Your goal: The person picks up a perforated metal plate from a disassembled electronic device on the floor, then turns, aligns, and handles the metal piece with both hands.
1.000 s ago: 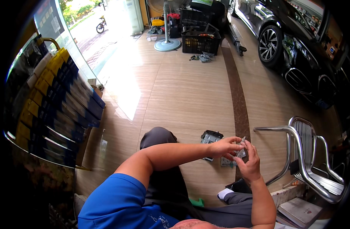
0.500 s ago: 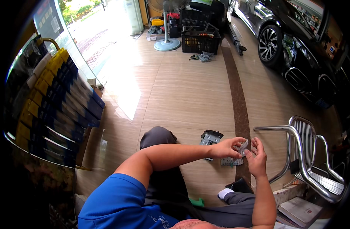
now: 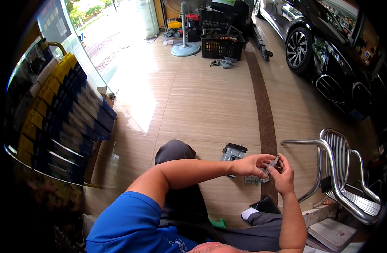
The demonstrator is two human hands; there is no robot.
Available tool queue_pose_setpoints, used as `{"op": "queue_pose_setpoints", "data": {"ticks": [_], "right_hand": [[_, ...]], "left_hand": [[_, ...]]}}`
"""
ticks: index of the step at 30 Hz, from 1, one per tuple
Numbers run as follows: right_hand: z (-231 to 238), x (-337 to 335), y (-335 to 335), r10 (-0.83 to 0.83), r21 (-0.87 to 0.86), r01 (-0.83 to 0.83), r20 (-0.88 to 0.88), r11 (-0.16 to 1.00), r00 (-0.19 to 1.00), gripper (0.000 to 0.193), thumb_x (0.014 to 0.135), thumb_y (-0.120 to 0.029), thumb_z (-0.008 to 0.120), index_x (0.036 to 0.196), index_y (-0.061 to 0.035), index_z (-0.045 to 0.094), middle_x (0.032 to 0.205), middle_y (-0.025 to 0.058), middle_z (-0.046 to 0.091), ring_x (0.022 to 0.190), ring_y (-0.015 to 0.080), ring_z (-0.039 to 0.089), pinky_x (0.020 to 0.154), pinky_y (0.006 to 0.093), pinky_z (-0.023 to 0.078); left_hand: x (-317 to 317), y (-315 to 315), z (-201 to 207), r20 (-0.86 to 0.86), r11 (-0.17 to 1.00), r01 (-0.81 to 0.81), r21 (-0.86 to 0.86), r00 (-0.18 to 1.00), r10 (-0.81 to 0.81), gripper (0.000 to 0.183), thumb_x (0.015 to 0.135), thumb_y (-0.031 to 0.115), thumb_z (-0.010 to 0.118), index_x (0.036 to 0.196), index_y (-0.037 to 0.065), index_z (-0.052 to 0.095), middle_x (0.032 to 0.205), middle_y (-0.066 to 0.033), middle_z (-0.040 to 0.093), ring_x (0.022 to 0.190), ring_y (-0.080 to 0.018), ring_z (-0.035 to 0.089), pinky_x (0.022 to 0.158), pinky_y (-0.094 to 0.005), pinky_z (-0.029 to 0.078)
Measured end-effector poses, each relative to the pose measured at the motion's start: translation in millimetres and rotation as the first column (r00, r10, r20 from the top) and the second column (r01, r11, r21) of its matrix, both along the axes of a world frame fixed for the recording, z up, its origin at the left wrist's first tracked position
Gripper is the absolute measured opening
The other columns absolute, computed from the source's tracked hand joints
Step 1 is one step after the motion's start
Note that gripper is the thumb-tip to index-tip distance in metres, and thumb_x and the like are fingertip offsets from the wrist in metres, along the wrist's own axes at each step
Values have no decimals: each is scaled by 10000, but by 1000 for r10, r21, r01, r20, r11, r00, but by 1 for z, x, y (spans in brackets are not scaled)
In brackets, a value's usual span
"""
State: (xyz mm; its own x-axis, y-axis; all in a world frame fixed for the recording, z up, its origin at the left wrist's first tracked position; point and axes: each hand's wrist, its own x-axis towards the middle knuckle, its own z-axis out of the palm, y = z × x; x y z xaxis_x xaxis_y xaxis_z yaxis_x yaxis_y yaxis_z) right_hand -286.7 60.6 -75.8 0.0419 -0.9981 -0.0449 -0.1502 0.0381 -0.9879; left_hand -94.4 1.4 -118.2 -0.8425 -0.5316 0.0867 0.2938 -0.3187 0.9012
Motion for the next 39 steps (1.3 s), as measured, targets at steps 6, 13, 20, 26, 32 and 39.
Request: {"op": "queue_pose_setpoints", "data": {"ticks": [6,13,20,26,32,39], "right_hand": [[7,2,2,-79,-152,43,-242,987,967,680,798,-54,759,1398,44,455,1268,175,621,1116,222,616,965,342,492],[7,-1,5,-120,-325,-30,-431,945,894,713,730,-46,786,1375,8,486,1273,191,623,1121,278,627,969,371,490],[10,5,8,-72,-389,-141,-485,911,871,715,690,-49,819,1337,-20,516,1260,173,618,1088,312,625,944,385,507],[10,4,8,-64,-388,-153,-492,909,868,723,686,-61,843,1333,-22,522,1256,173,618,1085,316,625,932,386,512],[8,2,8,-64,-396,-162,-499,904,864,721,693,-69,847,1336,-21,522,1256,180,616,1094,324,623,933,390,512],[10,3,7,-59,-396,-172,-509,902,859,713,703,-71,843,1336,-11,521,1254,194,611,1120,348,617,950,404,506]], "left_hand": [[2,-3,-2,-71,979,78,186,995,-66,667,923,71,663,1512,78,350,1423,-94,495,1301,-185,482,1066,-359,435],[4,-3,0,122,939,18,343,991,-63,658,988,301,622,1531,102,308,1378,-99,518,1226,-173,530,1007,-363,475],[8,-4,1,128,953,47,299,988,-89,762,966,278,651,1566,116,210,1371,-140,505,1206,-222,547,964,-376,503],[8,-4,1,108,951,56,304,990,-93,777,961,285,659,1569,118,204,1370,-137,505,1198,-226,556,941,-377,515],[7,-3,1,65,938,71,338,993,-98,773,966,310,654,1566,118,205,1347,-117,523,1167,-219,575,909,-388,530],[6,-2,-1,54,942,88,325,992,-112,741,984,344,625,1560,121,215,1358,-110,528,1143,-224,590,896,-391,531]]}}
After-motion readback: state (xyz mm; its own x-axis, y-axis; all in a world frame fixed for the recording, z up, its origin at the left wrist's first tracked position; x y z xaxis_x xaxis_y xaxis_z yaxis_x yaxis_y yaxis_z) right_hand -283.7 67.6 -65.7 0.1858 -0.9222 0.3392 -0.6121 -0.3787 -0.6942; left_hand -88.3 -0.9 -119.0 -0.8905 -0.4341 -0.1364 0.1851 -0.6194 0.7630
